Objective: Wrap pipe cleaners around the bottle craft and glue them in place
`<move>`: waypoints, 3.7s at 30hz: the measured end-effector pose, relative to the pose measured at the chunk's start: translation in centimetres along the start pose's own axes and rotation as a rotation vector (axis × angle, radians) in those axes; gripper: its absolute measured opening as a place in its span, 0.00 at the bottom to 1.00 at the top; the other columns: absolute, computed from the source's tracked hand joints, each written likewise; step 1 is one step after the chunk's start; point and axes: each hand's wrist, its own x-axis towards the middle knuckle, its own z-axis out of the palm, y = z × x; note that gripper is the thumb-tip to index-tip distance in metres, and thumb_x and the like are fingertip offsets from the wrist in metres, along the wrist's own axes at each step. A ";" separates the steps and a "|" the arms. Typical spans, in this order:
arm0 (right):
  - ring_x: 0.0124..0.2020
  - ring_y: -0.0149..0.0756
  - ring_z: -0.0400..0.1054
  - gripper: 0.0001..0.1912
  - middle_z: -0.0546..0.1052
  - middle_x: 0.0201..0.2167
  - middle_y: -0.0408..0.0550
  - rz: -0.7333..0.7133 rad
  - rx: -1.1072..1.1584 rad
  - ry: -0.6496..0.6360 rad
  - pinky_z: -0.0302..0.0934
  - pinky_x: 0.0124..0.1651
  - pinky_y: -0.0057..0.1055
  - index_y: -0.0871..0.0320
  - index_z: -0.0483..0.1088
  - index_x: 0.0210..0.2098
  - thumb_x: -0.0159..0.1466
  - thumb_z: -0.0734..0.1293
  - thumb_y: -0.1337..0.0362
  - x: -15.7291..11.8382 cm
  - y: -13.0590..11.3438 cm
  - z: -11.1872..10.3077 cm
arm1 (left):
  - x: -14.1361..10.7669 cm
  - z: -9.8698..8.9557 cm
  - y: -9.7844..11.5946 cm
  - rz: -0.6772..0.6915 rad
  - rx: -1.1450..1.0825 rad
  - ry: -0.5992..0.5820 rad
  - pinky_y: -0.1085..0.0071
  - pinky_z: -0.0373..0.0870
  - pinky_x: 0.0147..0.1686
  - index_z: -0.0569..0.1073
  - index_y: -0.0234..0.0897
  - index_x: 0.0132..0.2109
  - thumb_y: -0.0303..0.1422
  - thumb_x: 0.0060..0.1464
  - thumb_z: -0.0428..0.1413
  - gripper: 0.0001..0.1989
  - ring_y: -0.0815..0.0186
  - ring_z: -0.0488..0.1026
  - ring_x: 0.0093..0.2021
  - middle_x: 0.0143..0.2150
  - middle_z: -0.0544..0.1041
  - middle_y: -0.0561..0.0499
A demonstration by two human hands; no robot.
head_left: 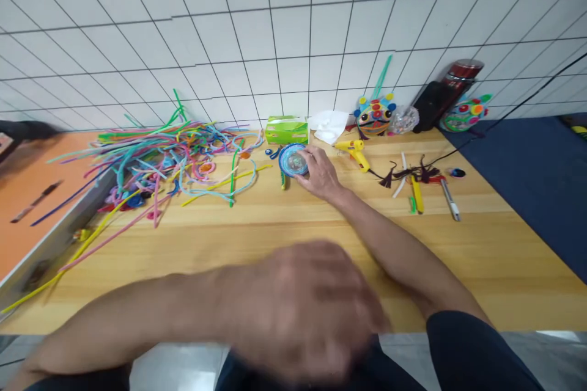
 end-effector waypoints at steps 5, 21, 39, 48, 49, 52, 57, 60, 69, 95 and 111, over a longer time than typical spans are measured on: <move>0.74 0.66 0.78 0.34 0.82 0.70 0.67 -0.024 -0.001 0.049 0.78 0.78 0.68 0.55 0.75 0.75 0.72 0.79 0.61 -0.3 0.2 0.1 | -1.2 -1.5 -15.8 -0.394 0.167 0.601 0.48 0.84 0.75 0.84 0.45 0.60 0.39 0.83 0.59 0.10 0.51 0.87 0.68 0.65 0.90 0.41; 0.74 0.67 0.77 0.41 0.80 0.72 0.66 -0.107 -0.046 0.089 0.80 0.76 0.71 0.51 0.65 0.84 0.76 0.78 0.59 -1.6 -0.3 -1.2 | -4.4 0.9 -27.9 -0.697 -0.292 0.672 0.50 0.79 0.76 0.83 0.45 0.65 0.49 0.74 0.64 0.22 0.48 0.84 0.69 0.66 0.88 0.45; 0.70 0.69 0.77 0.40 0.79 0.70 0.64 -0.024 -0.104 0.059 0.78 0.73 0.75 0.47 0.66 0.83 0.76 0.77 0.56 -2.4 -0.4 -1.8 | -4.5 1.7 -27.7 -0.660 -0.337 0.718 0.47 0.77 0.80 0.83 0.45 0.68 0.52 0.75 0.66 0.24 0.46 0.83 0.73 0.70 0.87 0.44; 0.71 0.71 0.76 0.41 0.79 0.71 0.65 0.013 -0.094 0.014 0.78 0.74 0.75 0.49 0.68 0.82 0.74 0.77 0.56 -2.3 0.0 -1.9 | -5.3 1.1 -28.1 -0.603 -0.345 0.646 0.46 0.72 0.86 0.84 0.47 0.71 0.56 0.80 0.58 0.26 0.45 0.79 0.79 0.74 0.86 0.44; 0.70 0.71 0.76 0.41 0.79 0.71 0.65 0.010 -0.095 0.016 0.78 0.74 0.75 0.49 0.67 0.83 0.74 0.78 0.56 -2.3 0.0 -1.9 | -5.5 1.0 -28.3 -0.599 -0.349 0.637 0.46 0.72 0.86 0.84 0.47 0.71 0.56 0.80 0.57 0.27 0.45 0.79 0.79 0.75 0.85 0.44; 0.70 0.71 0.76 0.42 0.79 0.71 0.64 0.005 -0.107 0.020 0.79 0.72 0.75 0.47 0.66 0.84 0.73 0.77 0.57 -2.3 0.1 -2.0 | -5.7 1.1 -28.5 -0.590 -0.319 0.633 0.46 0.73 0.85 0.83 0.49 0.72 0.53 0.77 0.61 0.26 0.45 0.79 0.78 0.74 0.86 0.45; 0.71 0.70 0.77 0.43 0.79 0.71 0.64 -0.051 -0.134 0.045 0.79 0.73 0.75 0.49 0.64 0.85 0.73 0.76 0.60 -2.0 0.5 -2.2 | -5.4 1.6 -28.4 -0.590 -0.278 0.661 0.47 0.74 0.84 0.80 0.46 0.74 0.52 0.74 0.64 0.29 0.44 0.80 0.77 0.75 0.85 0.43; 0.72 0.70 0.76 0.44 0.79 0.72 0.63 -0.048 -0.140 0.041 0.78 0.75 0.76 0.48 0.65 0.85 0.72 0.76 0.61 -1.8 0.7 -2.4 | -5.4 1.9 -28.2 -0.585 -0.270 0.677 0.46 0.73 0.84 0.78 0.44 0.75 0.53 0.74 0.64 0.31 0.43 0.79 0.78 0.76 0.82 0.41; 0.71 0.69 0.76 0.41 0.78 0.73 0.62 -0.058 -0.118 0.006 0.78 0.73 0.73 0.45 0.67 0.84 0.74 0.76 0.61 -1.9 0.2 -2.3 | -5.3 2.6 -27.9 -0.622 -0.291 0.749 0.51 0.81 0.74 0.75 0.44 0.70 0.56 0.74 0.65 0.29 0.48 0.83 0.68 0.67 0.84 0.42; 0.54 0.44 0.83 0.27 0.86 0.54 0.51 -0.106 -0.051 0.181 0.82 0.58 0.40 0.46 0.84 0.70 0.81 0.63 0.74 -1.4 -0.1 -2.4 | -5.5 2.8 -28.4 -0.561 -0.285 0.737 0.51 0.80 0.73 0.75 0.46 0.68 0.68 0.75 0.64 0.35 0.49 0.83 0.69 0.69 0.85 0.42; 0.49 0.43 0.80 0.27 0.83 0.49 0.49 -0.146 -0.116 0.191 0.78 0.52 0.37 0.47 0.84 0.66 0.78 0.65 0.76 -1.3 -0.3 -3.0 | -5.2 2.9 -28.2 -0.582 -0.323 0.761 0.49 0.78 0.74 0.77 0.44 0.68 0.70 0.72 0.66 0.38 0.47 0.82 0.69 0.68 0.84 0.41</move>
